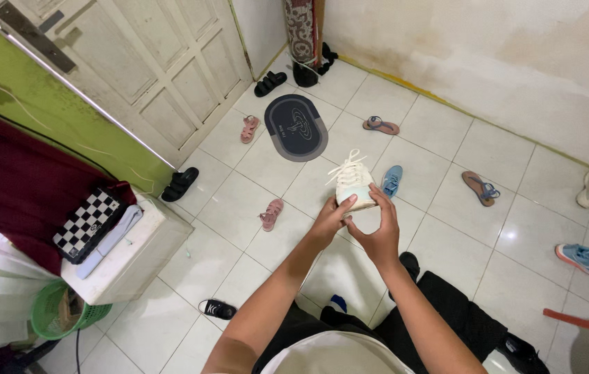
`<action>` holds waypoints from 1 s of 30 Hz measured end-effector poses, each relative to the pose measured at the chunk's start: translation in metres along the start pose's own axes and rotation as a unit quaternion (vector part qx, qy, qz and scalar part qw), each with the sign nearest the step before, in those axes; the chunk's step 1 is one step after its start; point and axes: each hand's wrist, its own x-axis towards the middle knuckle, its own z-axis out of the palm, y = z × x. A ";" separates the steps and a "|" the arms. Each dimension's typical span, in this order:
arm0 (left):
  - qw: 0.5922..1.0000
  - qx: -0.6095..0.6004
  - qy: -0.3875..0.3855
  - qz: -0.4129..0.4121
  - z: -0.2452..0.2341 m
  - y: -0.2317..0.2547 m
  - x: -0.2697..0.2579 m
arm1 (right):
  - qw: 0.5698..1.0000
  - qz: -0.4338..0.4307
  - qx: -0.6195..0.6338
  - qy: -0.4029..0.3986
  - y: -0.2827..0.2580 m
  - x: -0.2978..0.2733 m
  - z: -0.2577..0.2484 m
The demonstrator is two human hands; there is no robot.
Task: The person wipes the exterior of two white sneakers by hand, turning each shoe over to clean the sides and soles.
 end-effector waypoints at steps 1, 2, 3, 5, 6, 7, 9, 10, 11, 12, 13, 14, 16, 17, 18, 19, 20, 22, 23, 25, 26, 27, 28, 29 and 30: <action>1.000 -0.001 -0.005 -0.002 -0.004 -0.003 0.003 | 1.000 0.001 -0.005 0.002 -0.001 -0.001 -0.001; 1.000 -0.015 -0.015 0.004 -0.012 -0.005 0.005 | 1.000 -0.008 -0.018 -0.022 -0.003 -0.003 -0.001; 0.999 -0.027 -0.023 0.013 -0.021 -0.003 0.010 | 0.998 -0.019 -0.027 -0.045 -0.005 0.000 0.005; 0.997 -0.071 -0.019 -0.007 -0.031 -0.006 0.016 | 0.997 -0.024 -0.038 -0.060 -0.010 0.003 0.008; 0.993 -0.117 -0.011 -0.030 -0.033 -0.008 0.018 | 0.995 -0.027 -0.048 -0.078 -0.013 0.004 0.008; 0.993 -0.115 -0.017 -0.034 -0.036 -0.009 0.021 | 0.996 -0.023 -0.053 -0.074 -0.015 0.004 0.009; 0.985 -0.156 -0.074 -0.010 -0.050 -0.005 0.025 | 0.993 -0.032 -0.059 -0.098 -0.021 0.008 0.017; 0.985 -0.154 -0.079 -0.013 -0.056 -0.001 0.027 | 0.993 -0.029 -0.063 -0.093 -0.024 0.010 0.019; 0.981 -0.157 -0.116 0.013 -0.062 0.002 0.029 | 0.992 -0.030 -0.074 -0.102 -0.027 0.012 0.022; 0.974 -0.161 -0.152 0.038 -0.067 0.006 0.031 | 0.990 -0.030 -0.084 -0.111 -0.030 0.014 0.026; 0.974 -0.159 -0.155 0.036 -0.071 0.009 0.034 | 0.990 -0.028 -0.085 -0.107 -0.033 0.016 0.029; 0.970 -0.166 -0.175 0.039 -0.075 0.013 0.036 | 0.989 -0.030 -0.094 -0.113 -0.036 0.018 0.032; 0.964 -0.171 -0.198 0.041 -0.082 0.021 0.040 | 0.987 -0.030 -0.104 -0.116 -0.043 0.023 0.041; 0.967 -0.165 -0.193 0.020 -0.085 0.024 0.043 | 0.984 -0.024 -0.124 -0.127 -0.047 0.026 0.048; 0.969 -0.160 -0.187 0.000 -0.090 0.027 0.044 | 0.980 -0.019 -0.145 -0.138 -0.051 0.030 0.054; 0.969 -0.158 -0.191 -0.004 -0.095 0.029 0.046 | 0.980 -0.015 -0.147 -0.134 -0.055 0.032 0.059; 0.966 -0.162 -0.200 0.003 -0.100 0.030 0.047 | 0.981 -0.022 -0.138 -0.132 -0.059 0.035 0.063; 0.963 -0.163 -0.216 0.006 -0.105 0.032 0.054 | 0.983 -0.026 -0.132 -0.125 -0.063 0.040 0.067; 0.960 -0.167 -0.223 0.011 -0.110 0.035 0.059 | 0.982 -0.023 -0.129 -0.135 -0.064 0.042 0.072; 0.957 -0.168 -0.235 0.012 -0.118 0.036 0.066 | 0.981 -0.016 -0.129 -0.141 -0.062 0.043 0.080; 0.952 -0.177 -0.250 0.010 -0.121 0.037 0.069 | 0.984 -0.027 -0.115 -0.137 -0.059 0.043 0.082; 0.947 -0.185 -0.263 0.007 -0.127 0.039 0.071 | 0.985 -0.036 -0.100 -0.133 -0.057 0.044 0.085; 0.946 -0.184 -0.266 0.002 -0.130 0.041 0.072 | 0.986 -0.032 -0.101 -0.131 -0.055 0.043 0.087; 0.940 -0.190 -0.282 0.009 -0.131 0.040 0.074 | 0.988 -0.041 -0.093 -0.120 -0.051 0.041 0.088; 0.934 -0.196 -0.298 0.016 -0.132 0.039 0.074 | 0.989 -0.050 -0.084 -0.109 -0.047 0.039 0.088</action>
